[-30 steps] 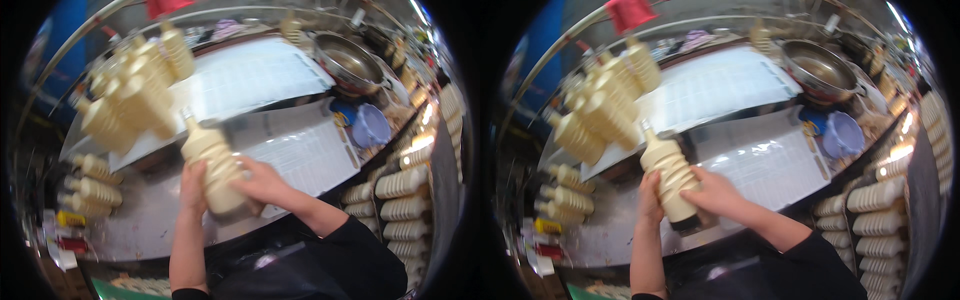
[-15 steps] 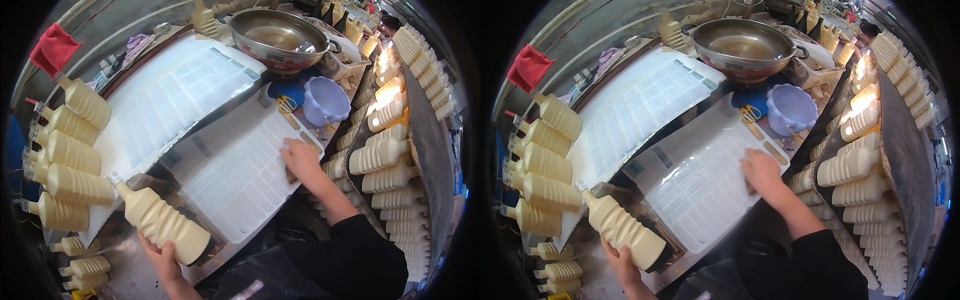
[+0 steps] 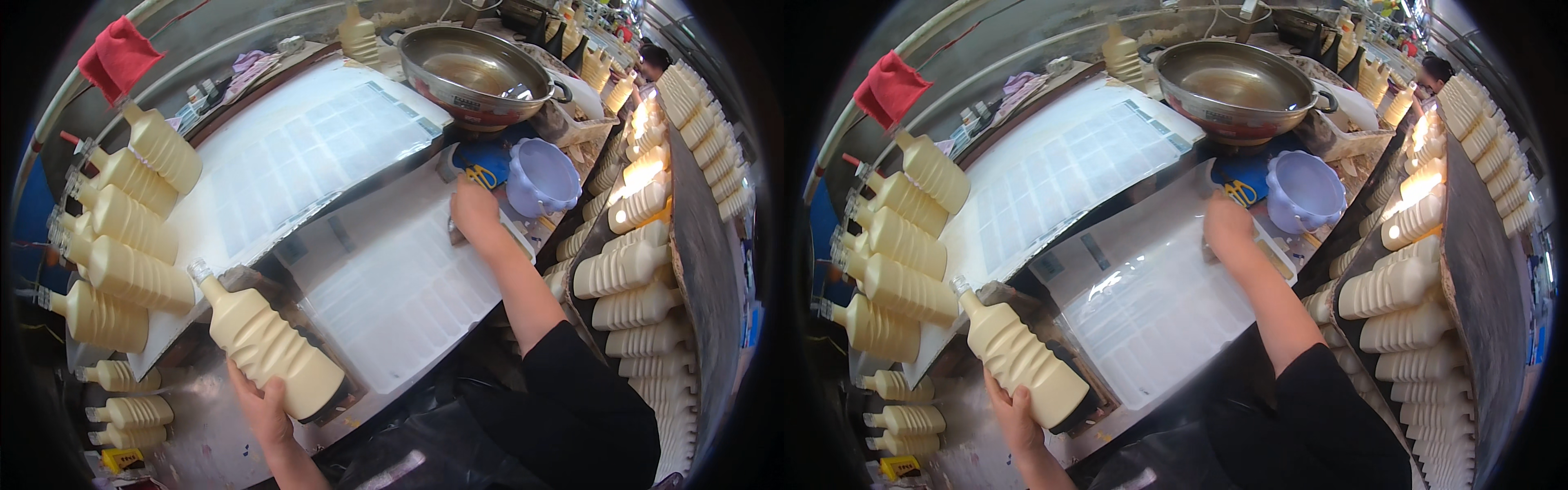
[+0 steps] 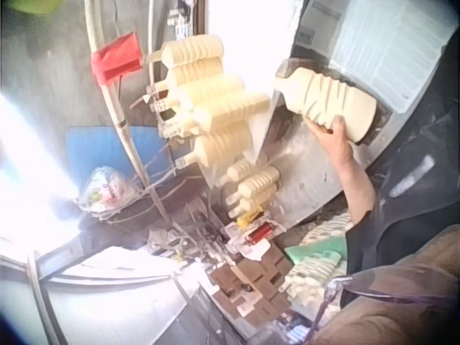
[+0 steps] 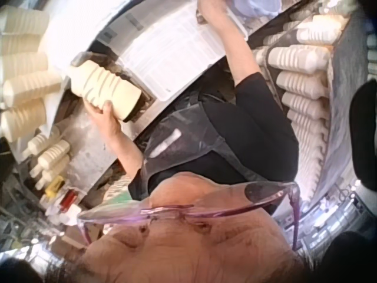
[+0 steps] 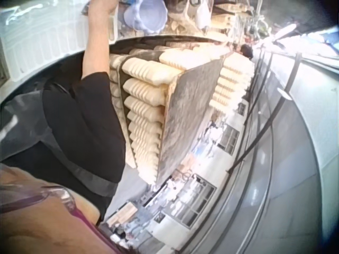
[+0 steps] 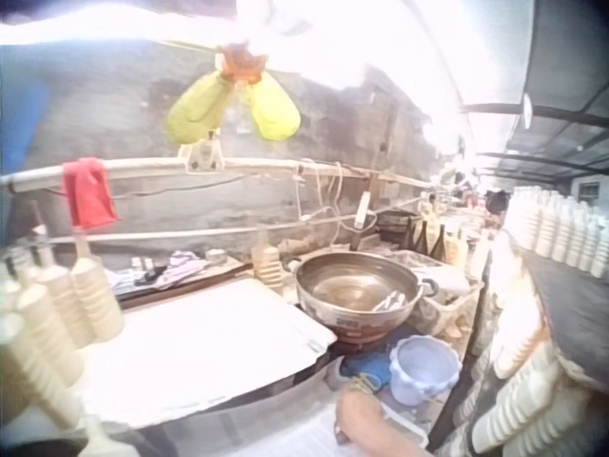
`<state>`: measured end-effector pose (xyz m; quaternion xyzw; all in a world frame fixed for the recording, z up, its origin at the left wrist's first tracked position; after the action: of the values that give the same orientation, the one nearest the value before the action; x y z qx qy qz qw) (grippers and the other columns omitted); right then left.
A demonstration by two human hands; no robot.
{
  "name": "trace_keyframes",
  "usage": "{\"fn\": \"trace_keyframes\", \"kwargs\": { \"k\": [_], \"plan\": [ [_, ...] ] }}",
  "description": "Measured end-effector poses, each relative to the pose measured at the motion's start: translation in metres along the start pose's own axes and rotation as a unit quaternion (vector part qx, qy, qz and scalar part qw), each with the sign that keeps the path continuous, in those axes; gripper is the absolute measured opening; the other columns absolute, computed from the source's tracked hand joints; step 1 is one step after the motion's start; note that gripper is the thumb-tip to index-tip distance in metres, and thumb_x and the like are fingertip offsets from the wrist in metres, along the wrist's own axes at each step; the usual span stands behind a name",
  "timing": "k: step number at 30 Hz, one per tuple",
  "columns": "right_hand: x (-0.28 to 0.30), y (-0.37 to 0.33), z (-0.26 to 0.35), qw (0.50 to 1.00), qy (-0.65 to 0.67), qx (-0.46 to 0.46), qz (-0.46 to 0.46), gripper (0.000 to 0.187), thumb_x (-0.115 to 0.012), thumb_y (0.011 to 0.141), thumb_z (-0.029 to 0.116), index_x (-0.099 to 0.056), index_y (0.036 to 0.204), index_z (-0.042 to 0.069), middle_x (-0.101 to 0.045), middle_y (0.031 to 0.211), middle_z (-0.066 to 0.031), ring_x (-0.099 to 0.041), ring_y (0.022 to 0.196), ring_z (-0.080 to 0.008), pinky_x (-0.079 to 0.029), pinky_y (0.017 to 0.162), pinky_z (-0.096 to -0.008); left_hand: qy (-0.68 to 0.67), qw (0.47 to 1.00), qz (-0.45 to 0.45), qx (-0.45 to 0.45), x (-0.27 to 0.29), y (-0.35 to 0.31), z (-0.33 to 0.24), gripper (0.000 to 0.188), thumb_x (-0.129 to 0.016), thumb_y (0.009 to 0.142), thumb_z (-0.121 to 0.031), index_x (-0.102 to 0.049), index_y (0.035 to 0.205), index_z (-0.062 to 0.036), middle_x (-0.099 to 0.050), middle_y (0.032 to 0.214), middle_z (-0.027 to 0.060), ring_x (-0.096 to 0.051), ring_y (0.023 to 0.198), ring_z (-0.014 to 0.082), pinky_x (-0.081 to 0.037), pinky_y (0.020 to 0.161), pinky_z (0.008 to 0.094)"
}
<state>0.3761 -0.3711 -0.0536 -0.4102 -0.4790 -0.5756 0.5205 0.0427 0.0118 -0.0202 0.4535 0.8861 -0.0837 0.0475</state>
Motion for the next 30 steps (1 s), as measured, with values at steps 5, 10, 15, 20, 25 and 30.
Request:
{"fn": "trace_keyframes", "kwargs": {
  "k": [5, 10, 15, 20, 25, 30],
  "plan": [
    [0.027, -0.051, -0.019, 0.997, -0.060, -0.042, 0.031, 0.025, -0.051, 0.089, 0.009, -0.066, 0.106, -0.001, -0.072, 0.093, -0.0255, -0.071, 0.086, -0.0425, -0.056, 0.078, -0.0524, 0.003, 1.000, -0.012, -0.009, 0.010, -0.003, 0.005, 0.100, -0.077, 0.078, -0.023, -0.021, 0.158, 0.0006, -0.046, 0.146, 0.0178, -0.051, 0.132, 0.0296, -0.040, 0.112, 0.0407],
    [0.008, -0.087, -0.021, 0.991, -0.090, 0.048, 0.081, 0.032, -0.051, 0.089, 0.009, -0.064, 0.116, -0.001, -0.071, 0.086, -0.0237, -0.070, 0.079, -0.0410, -0.056, 0.069, -0.0503, 0.006, 1.000, 0.012, -0.022, 0.004, -0.003, 0.002, 0.096, -0.074, 0.081, -0.022, -0.022, 0.158, 0.0007, -0.045, 0.147, 0.0171, -0.049, 0.134, 0.0284, -0.040, 0.112, 0.0405],
    [0.007, -0.151, 0.027, 0.961, -0.088, 0.138, 0.223, 0.039, -0.055, 0.086, 0.007, -0.062, 0.122, -0.005, -0.071, 0.094, -0.0216, -0.071, 0.081, -0.0376, -0.057, 0.071, -0.0479, 0.021, 0.999, -0.009, -0.028, 0.007, -0.004, 0.003, 0.093, -0.074, 0.083, -0.023, -0.023, 0.158, 0.0013, -0.045, 0.148, 0.0161, -0.050, 0.133, 0.0277, -0.039, 0.113, 0.0399],
    [0.044, -0.104, -0.010, 0.992, 0.013, 0.125, -0.014, 0.038, -0.053, 0.083, 0.003, -0.066, 0.120, 0.004, -0.067, 0.121, -0.0185, -0.069, 0.092, -0.0389, -0.055, 0.079, -0.0483, 0.031, 0.999, 0.000, -0.042, 0.002, -0.005, -0.001, 0.094, -0.075, 0.085, -0.030, -0.023, 0.158, 0.0015, -0.045, 0.148, 0.0167, -0.049, 0.134, 0.0275, -0.039, 0.113, 0.0396],
    [0.006, -0.109, -0.008, 0.983, -0.018, 0.152, 0.099, 0.049, -0.052, 0.082, 0.002, -0.059, 0.131, 0.005, -0.059, 0.141, -0.0138, -0.070, 0.095, -0.0380, -0.056, 0.081, -0.0479, 0.046, 0.997, 0.005, -0.058, 0.007, -0.005, 0.000, 0.096, -0.076, 0.086, -0.035, -0.023, 0.158, 0.0014, -0.046, 0.147, 0.0170, -0.048, 0.134, 0.0271, -0.039, 0.113, 0.0391],
    [0.026, -0.193, 0.014, 0.966, -0.028, 0.210, 0.149, 0.057, -0.059, 0.079, 0.001, -0.054, 0.136, 0.002, -0.053, 0.147, -0.0168, -0.071, 0.084, -0.0354, -0.058, 0.075, -0.0444, 0.034, 0.998, -0.012, -0.053, 0.004, -0.007, 0.003, 0.094, -0.075, 0.088, -0.033, -0.022, 0.158, 0.0015, -0.046, 0.147, 0.0172, -0.049, 0.134, 0.0275, -0.037, 0.114, 0.0397]
  ]
}}
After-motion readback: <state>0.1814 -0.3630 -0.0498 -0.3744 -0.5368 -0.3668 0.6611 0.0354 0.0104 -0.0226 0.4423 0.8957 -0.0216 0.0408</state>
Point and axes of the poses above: each hand's wrist, its own y-axis towards the middle knuckle, its own x-axis out of the back of the hand, z = x × y, the point moved 10 cm from there along y, towards the middle knuckle
